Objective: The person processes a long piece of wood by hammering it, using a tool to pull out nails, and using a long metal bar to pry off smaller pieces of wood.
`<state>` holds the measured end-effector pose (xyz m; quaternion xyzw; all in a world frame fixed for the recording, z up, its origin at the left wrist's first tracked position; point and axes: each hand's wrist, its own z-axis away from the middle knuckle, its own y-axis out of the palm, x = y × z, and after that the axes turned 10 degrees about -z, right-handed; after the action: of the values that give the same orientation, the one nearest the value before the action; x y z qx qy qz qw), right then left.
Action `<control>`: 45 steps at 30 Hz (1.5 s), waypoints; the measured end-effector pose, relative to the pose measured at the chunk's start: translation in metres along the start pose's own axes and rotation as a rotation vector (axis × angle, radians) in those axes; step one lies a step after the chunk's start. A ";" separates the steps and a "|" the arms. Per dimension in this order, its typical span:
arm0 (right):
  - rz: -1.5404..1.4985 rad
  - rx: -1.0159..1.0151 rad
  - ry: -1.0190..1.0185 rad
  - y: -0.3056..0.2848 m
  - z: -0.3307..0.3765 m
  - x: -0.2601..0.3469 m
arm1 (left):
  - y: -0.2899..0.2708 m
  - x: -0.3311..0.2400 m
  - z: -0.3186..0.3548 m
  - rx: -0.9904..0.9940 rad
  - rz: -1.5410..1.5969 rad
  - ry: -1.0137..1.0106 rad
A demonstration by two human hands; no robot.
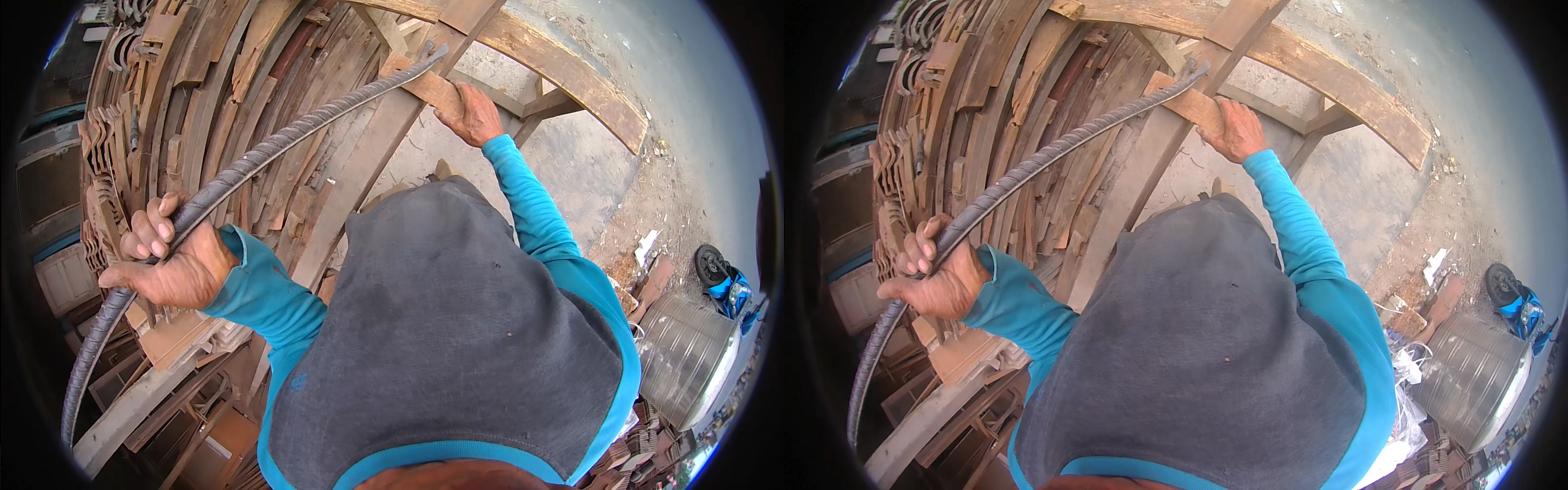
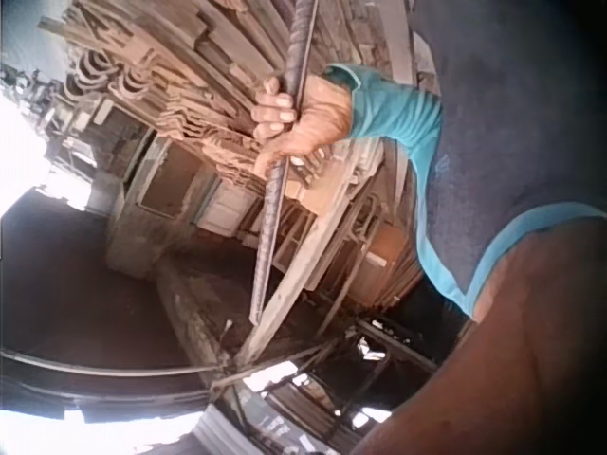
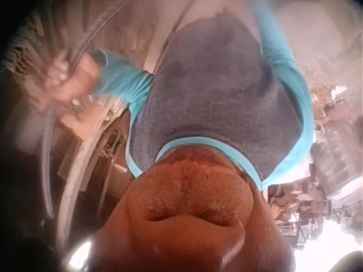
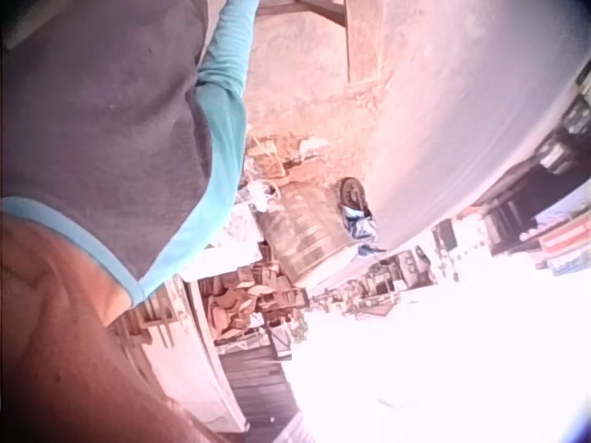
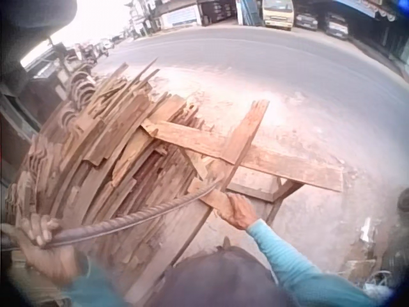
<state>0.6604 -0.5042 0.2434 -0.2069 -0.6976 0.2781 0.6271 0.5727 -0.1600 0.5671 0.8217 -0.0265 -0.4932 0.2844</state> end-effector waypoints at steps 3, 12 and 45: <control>0.022 0.096 0.009 0.007 -0.004 -0.003 | -0.017 -0.001 0.020 -0.081 0.023 0.016; 0.025 0.020 0.094 0.007 -0.004 -0.003 | -0.095 0.029 0.113 -0.066 -0.329 0.040; -0.022 -0.121 -0.371 -0.015 0.034 0.206 | -0.163 -0.206 0.097 0.270 -0.090 0.482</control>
<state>0.6010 -0.3883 0.4076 -0.1819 -0.8188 0.2622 0.4772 0.3484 0.0000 0.6168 0.9462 0.0131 -0.2876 0.1480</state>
